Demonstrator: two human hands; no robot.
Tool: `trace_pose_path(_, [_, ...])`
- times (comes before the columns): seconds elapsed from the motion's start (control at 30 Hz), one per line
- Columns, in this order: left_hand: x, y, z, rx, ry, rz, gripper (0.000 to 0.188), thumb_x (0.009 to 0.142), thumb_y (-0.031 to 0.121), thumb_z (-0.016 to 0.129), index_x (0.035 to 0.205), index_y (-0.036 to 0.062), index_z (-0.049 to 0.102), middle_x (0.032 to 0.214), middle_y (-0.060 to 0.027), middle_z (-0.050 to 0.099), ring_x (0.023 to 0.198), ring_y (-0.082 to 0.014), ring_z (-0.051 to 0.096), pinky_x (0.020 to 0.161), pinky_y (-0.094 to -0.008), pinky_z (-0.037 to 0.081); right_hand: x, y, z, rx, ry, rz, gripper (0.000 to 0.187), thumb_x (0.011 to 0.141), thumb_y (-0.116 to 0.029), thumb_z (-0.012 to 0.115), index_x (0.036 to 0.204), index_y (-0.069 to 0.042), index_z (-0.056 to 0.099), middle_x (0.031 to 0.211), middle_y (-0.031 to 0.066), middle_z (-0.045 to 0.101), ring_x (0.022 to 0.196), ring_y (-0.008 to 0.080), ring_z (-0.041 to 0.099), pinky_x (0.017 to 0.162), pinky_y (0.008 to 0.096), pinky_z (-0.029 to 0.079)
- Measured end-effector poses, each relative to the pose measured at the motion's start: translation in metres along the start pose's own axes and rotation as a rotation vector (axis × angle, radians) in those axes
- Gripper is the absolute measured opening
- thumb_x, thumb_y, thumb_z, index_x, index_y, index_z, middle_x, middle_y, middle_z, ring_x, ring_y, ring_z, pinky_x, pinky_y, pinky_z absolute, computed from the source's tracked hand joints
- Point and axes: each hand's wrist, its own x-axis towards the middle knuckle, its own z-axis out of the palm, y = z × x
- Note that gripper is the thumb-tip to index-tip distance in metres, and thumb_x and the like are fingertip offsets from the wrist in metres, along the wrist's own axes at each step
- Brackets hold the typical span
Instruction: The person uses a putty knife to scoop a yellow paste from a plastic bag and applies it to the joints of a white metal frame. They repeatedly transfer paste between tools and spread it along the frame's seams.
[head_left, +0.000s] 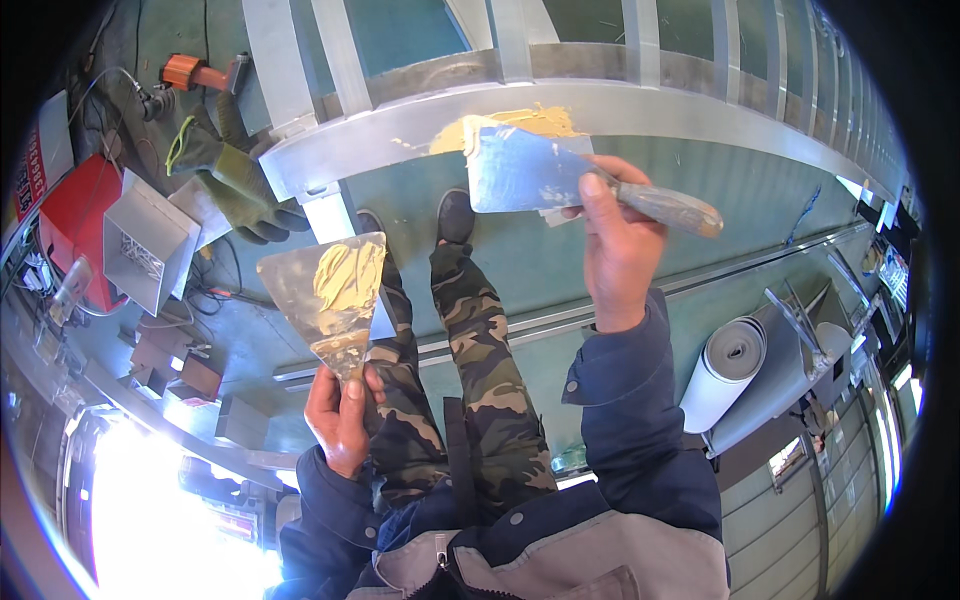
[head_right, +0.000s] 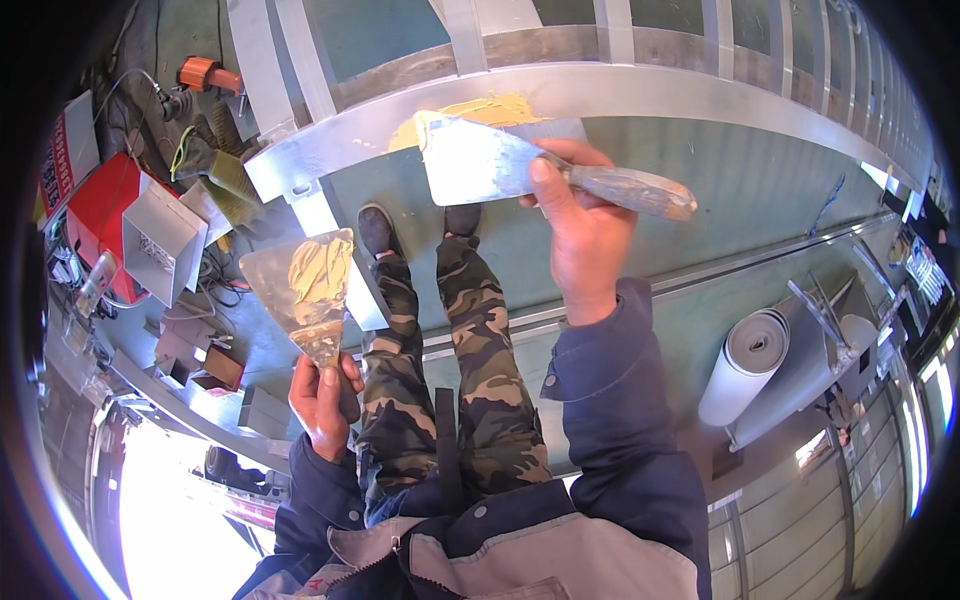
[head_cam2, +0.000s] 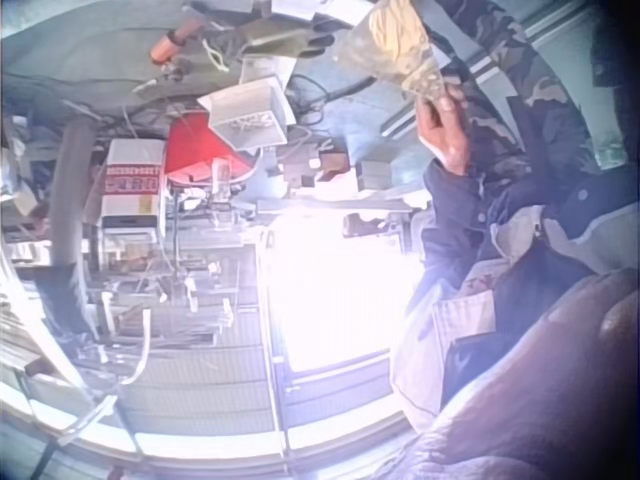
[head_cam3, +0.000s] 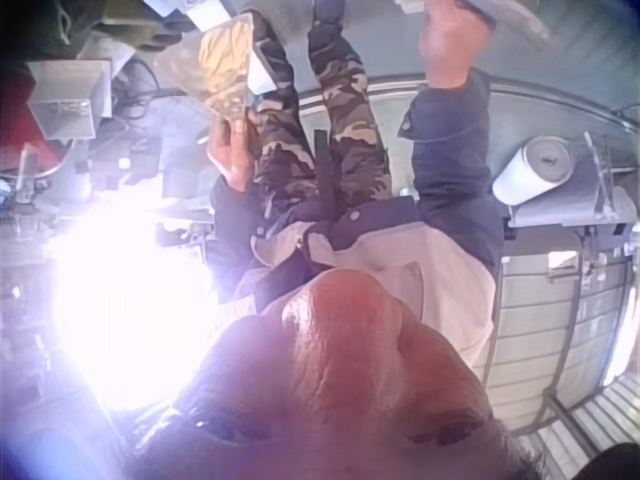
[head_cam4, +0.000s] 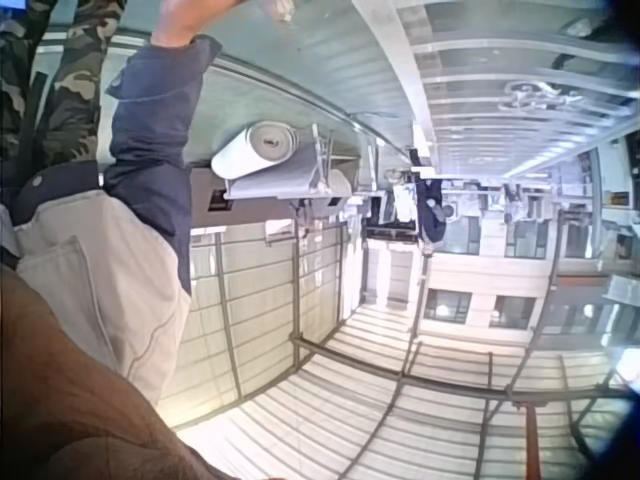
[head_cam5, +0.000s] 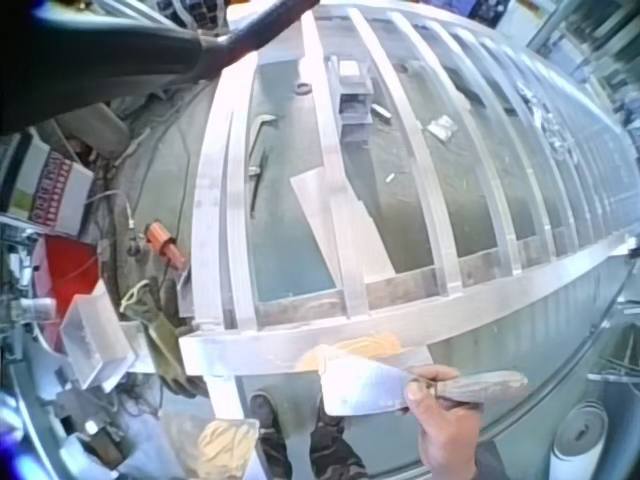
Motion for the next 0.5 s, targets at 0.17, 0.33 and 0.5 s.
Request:
trace_pose_path(0.17, [0.001, 0.001, 0.001, -0.016, 0.012, -0.015, 0.036, 0.102, 0.019, 0.052, 0.127, -0.007, 0.055, 0.09, -0.0082, 0.061, 0.076, -0.0134, 0.056, 0.071, -0.0271, 0.046, 0.004, 0.003, 0.002, 0.0, 0.015, -0.01, 0.028, 0.09, -0.013, 0.078, 0.111, 0.003, 0.068, 0.096, 0.0096, 0.07, 0.079, 0.0137, 0.065, 0.068, 0.0279, 0.055])
trace_pose_path(0.33, [0.002, -0.001, 0.0, -0.009, 0.002, -0.012, 0.036, 0.102, 0.019, 0.052, 0.127, -0.007, 0.055, 0.09, -0.0084, 0.061, 0.076, -0.0137, 0.056, 0.072, -0.0269, 0.046, 0.005, 0.002, 0.001, -0.006, 0.056, -0.025, 0.028, 0.09, -0.012, 0.078, 0.11, 0.004, 0.068, 0.095, 0.01, 0.071, 0.077, 0.0141, 0.064, 0.068, 0.0281, 0.055])
trace_pose_path(0.5, [0.003, -0.002, 0.001, -0.009, -0.002, -0.009, 0.037, 0.103, 0.02, 0.053, 0.127, -0.0072, 0.055, 0.09, -0.0084, 0.061, 0.077, -0.0135, 0.055, 0.072, -0.0268, 0.045, 0.009, 0.0, -0.01, -0.019, 0.07, -0.025, 0.029, 0.09, -0.013, 0.077, 0.111, 0.005, 0.067, 0.095, 0.0094, 0.071, 0.075, 0.0139, 0.064, 0.068, 0.0274, 0.053])
